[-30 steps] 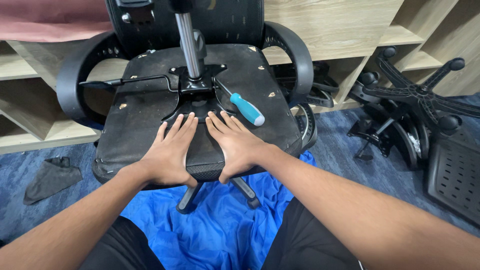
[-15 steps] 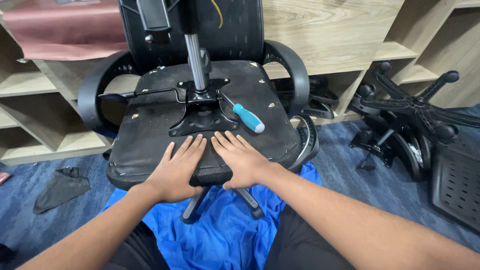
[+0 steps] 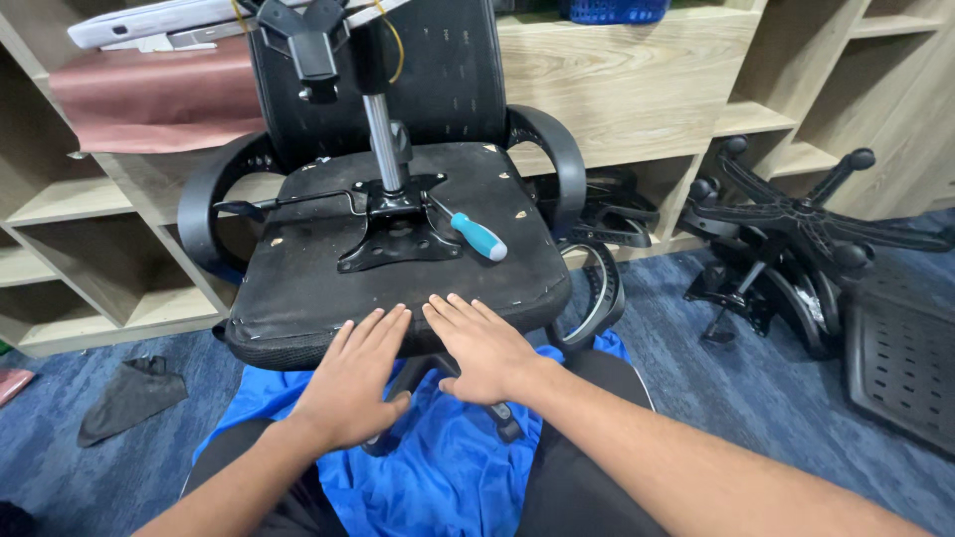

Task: The person uses a screwdriver to tighten screws on the metal base of an office chair, securing the seat to the central column. The person repeatedly turns the screwdriver and checks the stability of the chair base.

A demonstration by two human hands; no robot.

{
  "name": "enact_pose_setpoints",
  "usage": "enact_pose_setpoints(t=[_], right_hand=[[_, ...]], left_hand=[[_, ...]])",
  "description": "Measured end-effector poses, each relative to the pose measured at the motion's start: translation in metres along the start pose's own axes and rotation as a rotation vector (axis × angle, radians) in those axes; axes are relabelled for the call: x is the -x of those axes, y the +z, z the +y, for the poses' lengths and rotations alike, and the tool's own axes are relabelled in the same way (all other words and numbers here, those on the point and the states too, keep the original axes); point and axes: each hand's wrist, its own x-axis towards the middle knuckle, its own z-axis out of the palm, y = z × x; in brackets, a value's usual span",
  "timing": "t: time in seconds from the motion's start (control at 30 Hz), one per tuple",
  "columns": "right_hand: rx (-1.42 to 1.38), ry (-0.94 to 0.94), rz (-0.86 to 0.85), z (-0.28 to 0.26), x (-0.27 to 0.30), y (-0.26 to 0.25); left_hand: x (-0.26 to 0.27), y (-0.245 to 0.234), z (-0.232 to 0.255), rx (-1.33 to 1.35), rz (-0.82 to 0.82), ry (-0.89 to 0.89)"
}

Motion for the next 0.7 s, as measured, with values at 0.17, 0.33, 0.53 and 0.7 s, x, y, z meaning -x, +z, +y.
enact_pose_setpoints(t=[0.17, 0.33, 0.53, 0.7], right_hand=[[-0.038, 0.04, 0.016, 0.0, -0.001, -0.001], [-0.043, 0.049, 0.043, 0.012, -0.022, -0.007], [-0.033, 0.024, -0.046, 0.03, -0.06, -0.008], [0.013, -0.024, -0.06, 0.03, -0.077, -0.011]], left_hand=[[-0.004, 0.001, -0.012, -0.034, -0.018, -0.042], [-0.02, -0.001, -0.035, -0.089, -0.029, -0.12], [-0.045, 0.003, -0.057, -0.054, 0.063, -0.044], [-0.057, 0.003, -0.055, -0.066, 0.083, 0.026]])
